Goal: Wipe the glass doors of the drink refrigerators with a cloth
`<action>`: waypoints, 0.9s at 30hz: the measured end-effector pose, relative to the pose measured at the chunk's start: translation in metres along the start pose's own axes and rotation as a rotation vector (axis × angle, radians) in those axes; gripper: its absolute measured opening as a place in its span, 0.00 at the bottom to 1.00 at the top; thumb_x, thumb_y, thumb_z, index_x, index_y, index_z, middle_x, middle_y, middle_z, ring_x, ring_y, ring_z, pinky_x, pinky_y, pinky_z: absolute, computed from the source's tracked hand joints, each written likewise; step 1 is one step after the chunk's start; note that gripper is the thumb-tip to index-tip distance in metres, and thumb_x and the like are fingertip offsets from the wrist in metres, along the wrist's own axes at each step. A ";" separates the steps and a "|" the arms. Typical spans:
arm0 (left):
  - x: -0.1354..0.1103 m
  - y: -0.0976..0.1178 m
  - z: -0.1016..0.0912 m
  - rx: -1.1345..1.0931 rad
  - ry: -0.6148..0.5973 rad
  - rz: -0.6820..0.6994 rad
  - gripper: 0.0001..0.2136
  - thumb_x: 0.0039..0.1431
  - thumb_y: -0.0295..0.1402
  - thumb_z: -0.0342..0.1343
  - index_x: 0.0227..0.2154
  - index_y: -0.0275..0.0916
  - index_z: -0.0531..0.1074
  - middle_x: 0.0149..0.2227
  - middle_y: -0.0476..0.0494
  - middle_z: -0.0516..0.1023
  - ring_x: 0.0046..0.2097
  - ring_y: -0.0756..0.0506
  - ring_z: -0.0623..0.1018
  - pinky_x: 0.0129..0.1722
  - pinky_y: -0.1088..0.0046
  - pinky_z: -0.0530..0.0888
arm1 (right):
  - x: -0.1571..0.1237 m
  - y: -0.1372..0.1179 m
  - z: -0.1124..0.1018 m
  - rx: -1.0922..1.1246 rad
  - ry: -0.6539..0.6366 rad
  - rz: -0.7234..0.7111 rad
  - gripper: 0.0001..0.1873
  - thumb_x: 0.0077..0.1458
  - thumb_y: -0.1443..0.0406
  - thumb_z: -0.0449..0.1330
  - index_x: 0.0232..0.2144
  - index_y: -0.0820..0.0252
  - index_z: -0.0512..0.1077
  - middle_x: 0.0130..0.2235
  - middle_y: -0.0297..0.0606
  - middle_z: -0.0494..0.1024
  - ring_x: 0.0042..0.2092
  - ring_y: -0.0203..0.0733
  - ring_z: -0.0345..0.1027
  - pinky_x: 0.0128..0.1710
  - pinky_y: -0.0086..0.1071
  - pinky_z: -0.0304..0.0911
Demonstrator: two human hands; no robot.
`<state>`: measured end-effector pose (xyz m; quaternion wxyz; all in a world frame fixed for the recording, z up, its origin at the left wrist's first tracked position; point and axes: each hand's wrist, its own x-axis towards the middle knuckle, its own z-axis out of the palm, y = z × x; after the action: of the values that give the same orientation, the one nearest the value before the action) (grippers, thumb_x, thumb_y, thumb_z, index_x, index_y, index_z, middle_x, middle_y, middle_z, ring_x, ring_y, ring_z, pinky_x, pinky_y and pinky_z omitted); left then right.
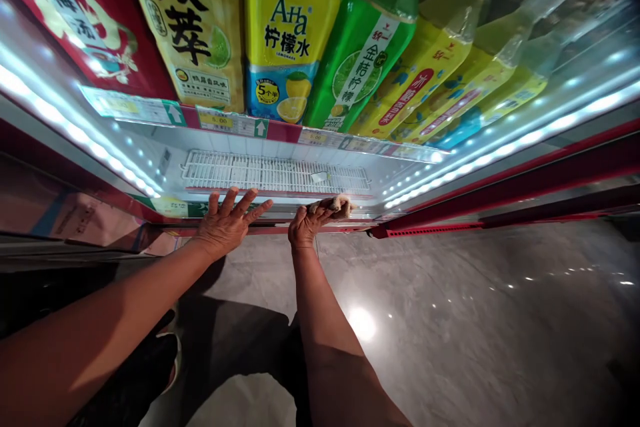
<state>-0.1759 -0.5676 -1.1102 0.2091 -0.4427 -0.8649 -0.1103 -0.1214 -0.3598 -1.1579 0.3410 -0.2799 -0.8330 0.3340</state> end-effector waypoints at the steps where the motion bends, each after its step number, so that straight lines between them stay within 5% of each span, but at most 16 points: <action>1: -0.002 -0.003 -0.006 0.010 -0.014 0.018 0.53 0.53 0.21 0.61 0.72 0.63 0.38 0.74 0.59 0.21 0.70 0.42 0.17 0.68 0.45 0.18 | 0.001 -0.008 -0.001 0.014 0.007 -0.004 0.36 0.67 0.55 0.43 0.69 0.75 0.53 0.70 0.74 0.46 0.76 0.67 0.24 0.63 0.81 0.31; 6: -0.014 -0.010 -0.036 0.068 -0.008 0.075 0.49 0.56 0.27 0.61 0.74 0.52 0.37 0.76 0.47 0.31 0.75 0.39 0.29 0.73 0.46 0.28 | 0.004 -0.042 -0.001 -0.065 -0.076 -0.219 0.32 0.68 0.59 0.44 0.67 0.71 0.62 0.70 0.67 0.54 0.76 0.64 0.32 0.66 0.75 0.39; 11: -0.026 -0.022 -0.050 0.150 0.027 -0.014 0.49 0.55 0.27 0.61 0.74 0.49 0.39 0.76 0.45 0.31 0.75 0.42 0.29 0.73 0.48 0.26 | -0.014 -0.024 0.001 -0.156 -0.244 -0.330 0.22 0.63 0.55 0.55 0.52 0.60 0.78 0.65 0.62 0.66 0.74 0.72 0.35 0.63 0.80 0.38; 14: -0.030 -0.030 -0.048 0.198 0.029 -0.014 0.48 0.54 0.25 0.60 0.74 0.51 0.41 0.75 0.49 0.29 0.75 0.45 0.28 0.73 0.49 0.25 | -0.017 -0.024 -0.008 -0.167 -0.271 -0.412 0.22 0.63 0.55 0.57 0.52 0.56 0.79 0.63 0.58 0.69 0.74 0.75 0.33 0.62 0.83 0.36; 19: -0.032 -0.036 -0.040 0.164 0.014 -0.021 0.50 0.54 0.23 0.60 0.74 0.56 0.38 0.75 0.52 0.29 0.74 0.46 0.23 0.71 0.49 0.21 | -0.004 -0.059 -0.014 -0.132 -0.203 -0.507 0.26 0.64 0.52 0.56 0.60 0.50 0.75 0.67 0.48 0.66 0.75 0.71 0.29 0.67 0.76 0.36; 27: -0.035 -0.037 -0.050 0.136 -0.014 0.020 0.48 0.57 0.25 0.60 0.73 0.59 0.39 0.76 0.52 0.33 0.75 0.45 0.29 0.72 0.52 0.24 | -0.030 -0.048 -0.004 -0.149 -0.466 -0.628 0.17 0.64 0.54 0.59 0.51 0.46 0.81 0.60 0.44 0.77 0.73 0.70 0.47 0.69 0.73 0.33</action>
<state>-0.1747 -0.6328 -1.0819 0.2337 -0.4368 -0.8674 -0.0463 -0.1115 -0.4087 -1.1306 0.2073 0.0478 -0.9551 0.2064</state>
